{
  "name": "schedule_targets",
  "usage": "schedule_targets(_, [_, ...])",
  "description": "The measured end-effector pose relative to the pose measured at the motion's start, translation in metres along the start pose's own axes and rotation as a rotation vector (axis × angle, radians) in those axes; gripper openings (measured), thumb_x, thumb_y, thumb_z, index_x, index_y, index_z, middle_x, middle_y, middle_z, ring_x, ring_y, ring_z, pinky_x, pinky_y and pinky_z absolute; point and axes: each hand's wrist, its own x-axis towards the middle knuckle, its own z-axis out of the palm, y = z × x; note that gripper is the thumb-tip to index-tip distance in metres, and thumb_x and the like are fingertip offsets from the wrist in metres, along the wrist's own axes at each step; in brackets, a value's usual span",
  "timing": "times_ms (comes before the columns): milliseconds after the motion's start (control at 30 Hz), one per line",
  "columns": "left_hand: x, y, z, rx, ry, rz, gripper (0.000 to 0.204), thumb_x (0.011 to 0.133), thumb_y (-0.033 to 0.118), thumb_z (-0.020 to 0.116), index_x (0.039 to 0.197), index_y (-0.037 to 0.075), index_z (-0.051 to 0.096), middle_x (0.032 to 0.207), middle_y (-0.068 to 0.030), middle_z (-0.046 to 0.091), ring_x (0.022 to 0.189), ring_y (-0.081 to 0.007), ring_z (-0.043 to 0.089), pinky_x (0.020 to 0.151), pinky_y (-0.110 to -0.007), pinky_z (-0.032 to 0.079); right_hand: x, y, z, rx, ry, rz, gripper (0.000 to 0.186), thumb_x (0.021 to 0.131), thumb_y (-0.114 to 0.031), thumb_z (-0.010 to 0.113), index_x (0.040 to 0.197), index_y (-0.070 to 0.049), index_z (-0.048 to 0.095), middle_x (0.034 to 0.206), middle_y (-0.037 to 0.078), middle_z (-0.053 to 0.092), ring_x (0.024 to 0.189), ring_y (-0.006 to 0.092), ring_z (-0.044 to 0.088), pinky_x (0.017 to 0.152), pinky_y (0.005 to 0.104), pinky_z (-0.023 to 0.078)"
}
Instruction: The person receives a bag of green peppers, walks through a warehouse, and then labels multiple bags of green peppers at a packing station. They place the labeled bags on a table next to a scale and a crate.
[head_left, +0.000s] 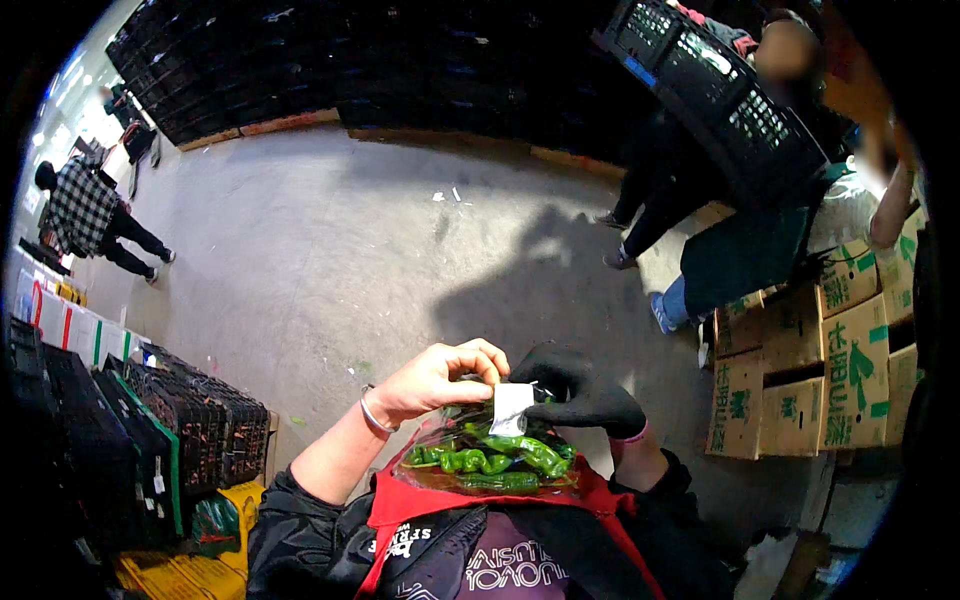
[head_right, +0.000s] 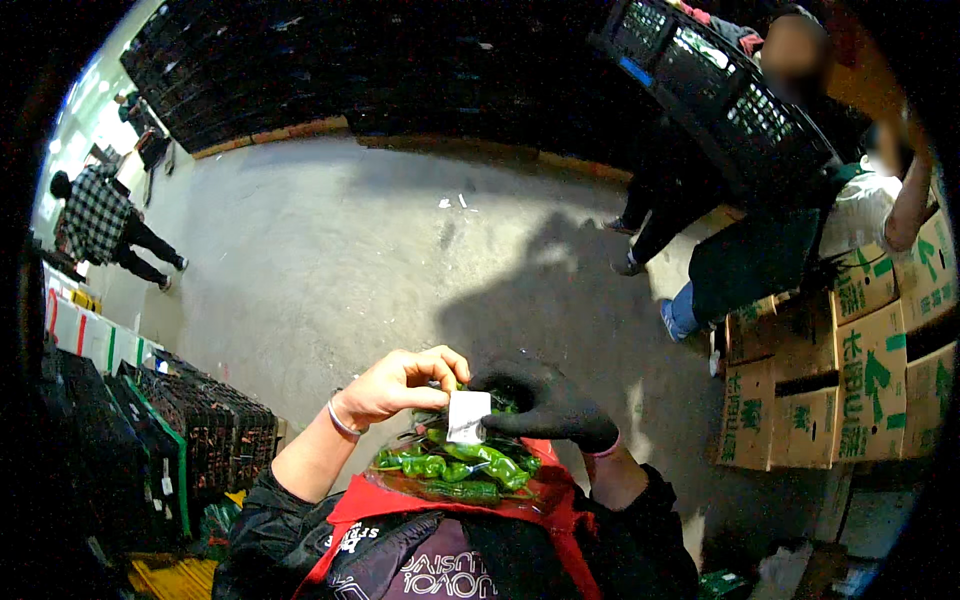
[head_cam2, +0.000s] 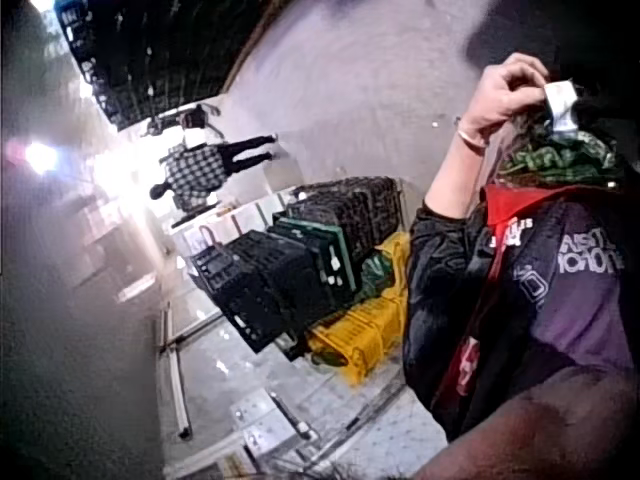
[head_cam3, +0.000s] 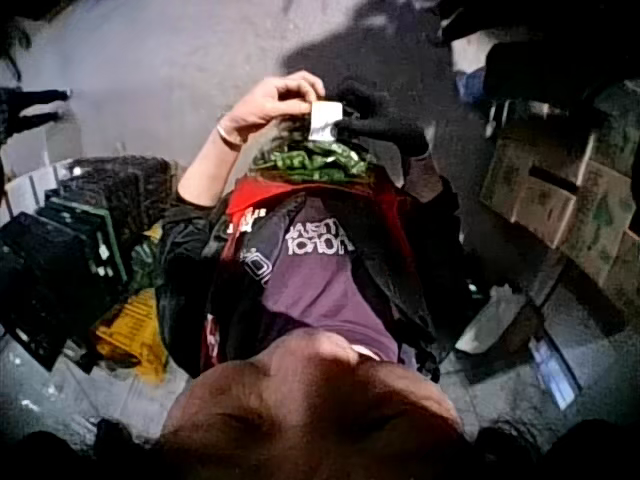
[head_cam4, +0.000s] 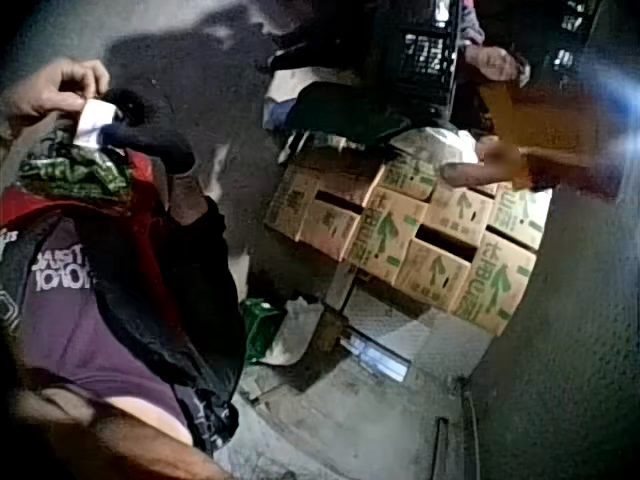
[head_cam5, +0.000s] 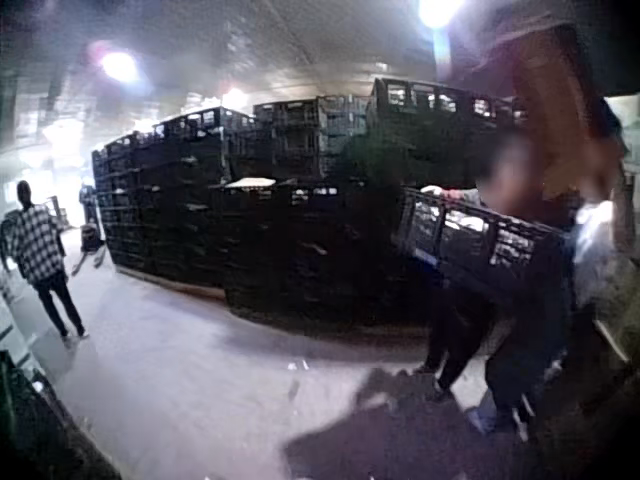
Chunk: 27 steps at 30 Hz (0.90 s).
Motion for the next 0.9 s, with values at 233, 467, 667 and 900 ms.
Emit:
schedule_targets(233, [0.031, -0.002, 0.045, 0.029, 0.004, 0.053, 0.006, 0.078, 0.007, 0.065, 0.082, 0.002, 0.063, 0.104, -0.0051, 0.054, 0.099, -0.0154, 0.048, 0.089, -0.031, 0.038, -0.038, 0.004, -0.039, 0.042, -0.060, -0.018, 0.038, 0.073, -0.015, 0.075, 0.106, -0.001, 0.061, 0.102, 0.007, 0.059, 0.092, 0.0179, 0.056, 0.079, 0.0299, 0.044])
schedule_targets(467, [0.049, -0.015, 0.087, 0.009, 0.091, 0.080, 0.008, 0.078, 0.008, 0.066, 0.081, 0.002, 0.062, 0.102, -0.0058, 0.053, 0.097, -0.0157, 0.048, 0.088, -0.030, 0.038, -0.068, 0.025, -0.061, 0.174, -0.116, -0.052, 0.042, 0.073, -0.019, 0.076, 0.110, -0.004, 0.061, 0.104, 0.009, 0.062, 0.097, 0.0224, 0.058, 0.083, 0.0340, 0.046])
schedule_targets(667, [0.036, -0.017, 0.109, 0.008, 0.239, 0.075, 0.006, 0.079, 0.006, 0.066, 0.081, 0.002, 0.062, 0.101, -0.0054, 0.052, 0.095, -0.0144, 0.047, 0.085, -0.029, 0.038, -0.069, 0.019, -0.068, 0.089, -0.103, -0.074, 0.048, 0.074, -0.015, 0.074, 0.116, -0.003, 0.056, 0.123, 0.014, 0.053, 0.109, 0.0218, 0.054, 0.089, 0.0343, 0.045])
schedule_targets(900, [0.007, -0.023, 0.122, 0.051, 0.484, 0.078, 0.005, 0.079, 0.005, 0.065, 0.080, 0.001, 0.062, 0.099, -0.0046, 0.053, 0.091, -0.0135, 0.048, 0.081, -0.028, 0.039, -0.057, 0.007, -0.057, -0.003, 0.066, -0.156, 0.027, 0.073, -0.010, 0.072, 0.098, -0.002, 0.063, 0.101, 0.013, 0.061, 0.091, 0.0246, 0.061, 0.079, 0.0339, 0.047])
